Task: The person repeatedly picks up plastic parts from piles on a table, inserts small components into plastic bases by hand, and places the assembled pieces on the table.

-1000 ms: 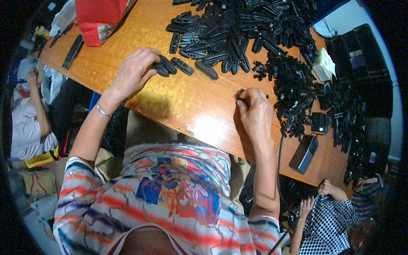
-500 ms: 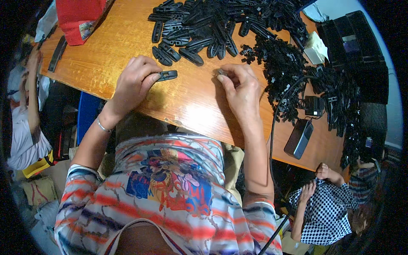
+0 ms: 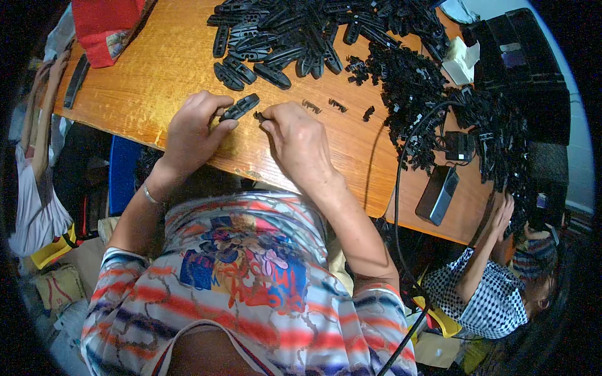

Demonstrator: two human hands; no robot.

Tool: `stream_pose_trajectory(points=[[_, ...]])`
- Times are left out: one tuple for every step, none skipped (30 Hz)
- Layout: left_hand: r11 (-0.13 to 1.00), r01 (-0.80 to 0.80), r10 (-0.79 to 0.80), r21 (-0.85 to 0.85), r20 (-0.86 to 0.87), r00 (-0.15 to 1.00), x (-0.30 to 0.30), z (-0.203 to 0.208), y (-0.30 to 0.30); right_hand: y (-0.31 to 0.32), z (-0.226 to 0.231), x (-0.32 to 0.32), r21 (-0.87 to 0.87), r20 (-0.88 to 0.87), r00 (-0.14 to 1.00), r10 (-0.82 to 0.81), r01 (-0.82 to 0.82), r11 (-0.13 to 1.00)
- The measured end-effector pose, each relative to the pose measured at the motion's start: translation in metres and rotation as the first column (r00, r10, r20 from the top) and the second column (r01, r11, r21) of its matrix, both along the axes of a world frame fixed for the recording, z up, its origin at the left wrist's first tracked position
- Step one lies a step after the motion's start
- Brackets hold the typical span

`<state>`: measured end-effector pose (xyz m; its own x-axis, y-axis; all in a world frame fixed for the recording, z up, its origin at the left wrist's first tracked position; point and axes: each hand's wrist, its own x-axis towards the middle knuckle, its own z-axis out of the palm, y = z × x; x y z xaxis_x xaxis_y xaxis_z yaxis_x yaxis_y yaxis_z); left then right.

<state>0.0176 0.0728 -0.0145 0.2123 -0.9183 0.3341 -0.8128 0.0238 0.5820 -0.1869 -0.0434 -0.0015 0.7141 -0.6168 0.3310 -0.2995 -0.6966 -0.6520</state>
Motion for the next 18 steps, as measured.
stream_pose_trajectory(points=[[0.998,-0.02,0.025,0.054,-0.08,0.997,-0.009,0.007,-0.003,-0.001,0.0,-0.001,-0.003,0.015,1.0,-0.005,0.005,1.0],[0.993,-0.035,0.052,0.11,-0.157,0.986,-0.016,0.011,-0.004,-0.002,-0.002,-0.002,-0.004,0.013,1.0,-0.011,0.011,1.0],[0.993,-0.032,0.049,0.109,-0.157,0.986,-0.021,0.01,-0.004,-0.002,-0.006,-0.004,0.015,0.03,0.999,-0.026,0.025,1.0],[0.996,0.022,-0.004,0.087,-0.199,0.98,-0.027,0.007,-0.003,-0.003,-0.008,-0.006,0.034,0.047,0.998,-0.042,0.041,0.999],[0.995,0.075,-0.059,0.062,-0.238,0.97,-0.03,0.005,-0.004,-0.003,-0.008,-0.009,0.034,0.048,0.998,-0.048,0.047,0.998],[0.996,0.074,-0.058,0.057,-0.247,0.967,-0.028,0.004,-0.005,-0.001,-0.007,-0.009,0.064,0.053,0.996,-0.07,0.067,0.996],[0.995,0.101,-0.102,-0.014,-0.123,0.987,-0.024,0.003,-0.009,0.0,-0.006,-0.008,0.093,0.058,0.994,-0.093,0.087,0.992],[0.988,0.134,-0.134,-0.08,0.007,0.991,-0.019,0.003,-0.011,0.001,-0.007,-0.008,0.087,0.049,0.995,-0.091,0.086,0.992],[0.987,0.14,-0.14,-0.079,0.009,0.99,-0.018,0.006,-0.014,-0.001,-0.01,-0.01,0.042,0.081,0.994,-0.075,0.071,0.997],[0.989,0.137,-0.133,-0.057,0.07,0.989,-0.017,0.008,-0.017,-0.002,-0.011,-0.012,-0.004,0.111,0.992,-0.056,0.057,0.998],[0.991,0.131,-0.126,-0.036,0.131,0.983,-0.016,0.011,-0.02,-0.002,-0.011,-0.014,-0.003,0.113,0.992,-0.059,0.06,0.998],[0.99,0.134,-0.128,-0.035,0.134,0.983,-0.015,0.014,-0.023,-0.001,-0.01,-0.015,0.01,0.115,0.991,-0.071,0.071,0.997],[0.988,0.148,-0.141,-0.039,0.146,0.979,-0.014,0.018,-0.025,0.0,-0.01,-0.015,0.024,0.117,0.99,-0.082,0.08,0.997],[0.986,0.162,-0.153,-0.043,0.159,0.975,-0.013,0.02,-0.027,0.0,-0.01,-0.015,0.024,0.12,0.989,-0.082,0.08,0.997],[0.986,0.162,-0.154,-0.041,0.161,0.975,-0.013,0.02,-0.027,0.001,-0.01,-0.016,0.044,0.127,0.987,-0.095,0.09,0.995],[0.983,0.179,-0.172,-0.032,0.14,0.975,-0.013,0.02,-0.026,0.002,-0.011,-0.015,0.063,0.133,0.985,-0.107,0.099,0.993],[0.981,0.194,-0.19,-0.023,0.118,0.975,-0.012,0.019,-0.026,0.003,-0.01,-0.014,0.065,0.135,0.985,-0.105,0.097,0.993],[0.981,0.193,-0.189,-0.021,0.118,0.975,-0.01,0.017,-0.025,0.004,-0.009,-0.012,0.071,0.153,0.984,-0.095,0.084,0.994]])
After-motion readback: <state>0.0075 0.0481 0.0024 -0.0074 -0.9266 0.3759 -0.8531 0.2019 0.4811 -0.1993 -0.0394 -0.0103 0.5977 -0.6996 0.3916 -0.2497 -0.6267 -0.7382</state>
